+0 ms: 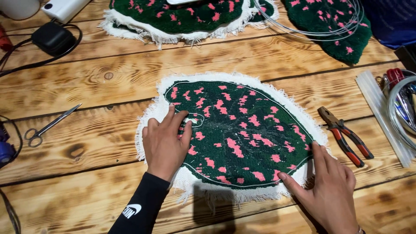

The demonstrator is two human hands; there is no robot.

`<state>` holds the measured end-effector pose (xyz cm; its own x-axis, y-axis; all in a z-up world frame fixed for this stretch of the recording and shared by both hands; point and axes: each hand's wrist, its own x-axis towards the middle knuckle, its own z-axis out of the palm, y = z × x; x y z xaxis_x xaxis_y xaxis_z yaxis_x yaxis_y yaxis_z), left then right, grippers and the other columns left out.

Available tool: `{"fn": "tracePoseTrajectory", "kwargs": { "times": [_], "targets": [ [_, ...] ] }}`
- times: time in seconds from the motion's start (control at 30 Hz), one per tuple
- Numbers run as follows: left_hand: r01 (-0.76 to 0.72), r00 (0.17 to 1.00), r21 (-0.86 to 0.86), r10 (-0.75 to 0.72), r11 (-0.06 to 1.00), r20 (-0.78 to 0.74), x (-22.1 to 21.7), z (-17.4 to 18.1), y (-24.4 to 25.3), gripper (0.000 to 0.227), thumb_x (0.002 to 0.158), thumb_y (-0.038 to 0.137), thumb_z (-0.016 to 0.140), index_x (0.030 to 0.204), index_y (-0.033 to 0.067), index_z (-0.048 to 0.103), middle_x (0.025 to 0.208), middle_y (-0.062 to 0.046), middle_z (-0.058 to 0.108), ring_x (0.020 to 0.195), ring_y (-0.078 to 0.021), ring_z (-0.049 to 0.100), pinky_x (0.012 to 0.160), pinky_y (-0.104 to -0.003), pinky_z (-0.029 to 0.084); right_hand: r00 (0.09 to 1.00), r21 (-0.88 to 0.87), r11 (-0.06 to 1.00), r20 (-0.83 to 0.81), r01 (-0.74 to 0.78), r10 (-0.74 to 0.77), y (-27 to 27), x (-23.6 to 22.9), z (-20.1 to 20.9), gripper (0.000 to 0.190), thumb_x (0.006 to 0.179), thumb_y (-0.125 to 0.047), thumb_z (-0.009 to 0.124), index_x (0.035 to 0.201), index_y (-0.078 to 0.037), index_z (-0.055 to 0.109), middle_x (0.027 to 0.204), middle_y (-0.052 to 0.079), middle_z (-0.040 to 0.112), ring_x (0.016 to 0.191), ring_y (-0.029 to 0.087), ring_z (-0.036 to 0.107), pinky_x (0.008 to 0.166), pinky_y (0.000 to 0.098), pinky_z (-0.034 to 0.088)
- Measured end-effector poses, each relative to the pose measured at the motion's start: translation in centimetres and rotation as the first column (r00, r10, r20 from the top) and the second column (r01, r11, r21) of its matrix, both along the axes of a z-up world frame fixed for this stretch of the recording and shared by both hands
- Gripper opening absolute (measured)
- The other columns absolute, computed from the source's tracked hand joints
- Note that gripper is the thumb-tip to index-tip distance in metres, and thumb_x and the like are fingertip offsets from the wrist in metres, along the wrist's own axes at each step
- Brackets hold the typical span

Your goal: The person creates and trims a leaf-shaped tufted rug on a wooden workspace.

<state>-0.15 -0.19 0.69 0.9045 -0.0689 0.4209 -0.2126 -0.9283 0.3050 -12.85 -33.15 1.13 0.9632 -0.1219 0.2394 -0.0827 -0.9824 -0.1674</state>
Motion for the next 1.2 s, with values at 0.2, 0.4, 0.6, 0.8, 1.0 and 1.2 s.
{"fn": "tracePoseTrajectory", "kwargs": {
  "times": [0.2,0.4,0.6,0.8,1.0,1.2],
  "targets": [
    [0.011,1.000,-0.033,-0.012,0.999,-0.016,0.1,-0.1,0.0,0.029,0.093,0.036,0.065,0.115,0.0214,0.078,0.135,-0.007,0.069,0.080,-0.0260,0.055,0.075,-0.038,0.041,0.967,-0.065,0.988,-0.203,0.141,-0.152,0.2,0.9,1.2,0.120,0.061,-0.074,0.072,0.155,-0.003,0.045,0.117,0.018,0.069,0.116,0.029,0.064,0.114,0.0534,0.032],
    [0.015,1.000,-0.062,-0.016,0.998,-0.021,0.1,-0.3,0.1,0.028,0.093,0.036,0.066,0.113,0.0201,0.079,0.133,-0.007,0.070,0.079,-0.0255,0.055,0.073,-0.038,0.041,0.976,-0.109,0.988,-0.177,0.108,-0.126,-1.7,0.9,-1.1,0.127,0.061,-0.078,0.072,0.155,0.004,0.046,0.105,0.017,0.071,0.107,0.028,0.067,0.114,0.0518,0.035],
    [0.008,1.000,-0.108,-0.009,0.994,-0.003,0.2,-0.6,0.1,0.028,0.090,0.036,0.069,0.111,0.0204,0.079,0.134,-0.006,0.070,0.080,-0.0258,0.054,0.074,-0.038,0.041,0.947,-0.205,0.968,-0.258,0.142,-0.193,-1.5,1.6,-0.5,0.129,0.059,-0.077,0.074,0.155,0.004,0.046,0.086,0.012,0.073,0.092,0.025,0.072,0.102,0.0469,0.047],
    [-0.003,1.000,-0.130,0.003,0.992,0.001,0.2,-0.7,0.1,0.026,0.089,0.036,0.071,0.109,0.0206,0.080,0.133,-0.006,0.070,0.081,-0.0257,0.054,0.075,-0.039,0.041,0.924,-0.214,0.969,-0.332,0.121,-0.189,-2.3,2.5,-1.0,0.126,0.055,-0.076,0.077,0.147,0.007,0.051,0.074,0.009,0.069,0.072,0.023,0.075,0.086,0.0407,0.055],
    [0.006,1.000,-0.124,-0.005,0.992,0.003,0.1,-0.6,0.2,0.027,0.089,0.035,0.071,0.110,0.0199,0.079,0.134,-0.007,0.069,0.079,-0.0254,0.053,0.074,-0.039,0.040,0.863,-0.273,0.952,-0.437,0.141,-0.253,-1.2,3.0,0.2,0.111,0.060,-0.076,0.077,0.142,-0.004,0.057,0.078,0.005,0.068,0.069,0.018,0.076,0.084,0.0359,0.057],
    [0.002,1.000,-0.121,-0.003,0.993,-0.010,0.1,-0.4,0.1,0.025,0.090,0.036,0.070,0.108,0.0200,0.079,0.133,-0.007,0.070,0.079,-0.0254,0.054,0.073,-0.039,0.040,0.897,-0.218,0.966,-0.386,0.137,-0.214,-0.8,2.8,0.7,0.109,0.058,-0.072,0.081,0.140,-0.005,0.059,0.076,0.006,0.072,0.069,0.019,0.075,0.078,0.0356,0.059]
  ]
}}
